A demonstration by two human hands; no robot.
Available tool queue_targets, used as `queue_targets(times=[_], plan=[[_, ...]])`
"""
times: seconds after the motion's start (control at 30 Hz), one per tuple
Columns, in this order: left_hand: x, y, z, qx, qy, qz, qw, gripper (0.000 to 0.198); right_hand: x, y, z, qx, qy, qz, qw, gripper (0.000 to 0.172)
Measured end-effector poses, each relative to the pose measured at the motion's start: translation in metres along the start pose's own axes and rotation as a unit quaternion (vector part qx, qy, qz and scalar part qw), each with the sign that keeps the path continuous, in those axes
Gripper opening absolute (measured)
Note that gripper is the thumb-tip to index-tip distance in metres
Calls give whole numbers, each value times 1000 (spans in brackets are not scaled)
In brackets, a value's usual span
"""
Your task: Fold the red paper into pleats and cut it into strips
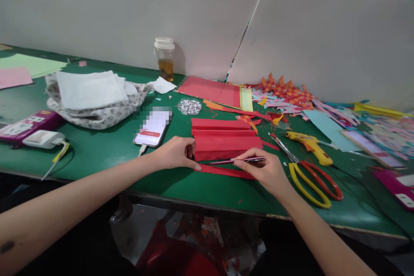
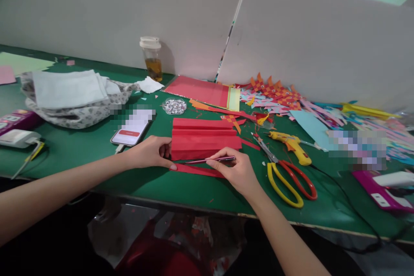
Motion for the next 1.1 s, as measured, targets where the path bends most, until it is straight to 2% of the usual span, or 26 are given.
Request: queue_targets(times=[0.2,0.37,0.53,0.8,1.1], plan=[[-2,0,1,-2,-4,-1,1000,48,-1,-1,0,3,29,-7,1000,19],[7,3,-1,-18,-31,26,999,42,-3,2,-2,23,49,-3,998,20],[9,4,-2,-25,-68,38,997,43,-9,3,0,18,71,-21,997,18],[8,5,-2,-18,-58,30,998,42,-5,3,-7,26,33,-13,999,19],[8,5,-2,-16,-57,33,998,42,-5,4,-5,16,45,-5,999,20]])
Point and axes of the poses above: each hand's wrist, its own y-axis away from the middle knuckle, its own z-axis out of the palm, x = y × z, the point moved 7 cm from there along -y, towards the middle knuckle
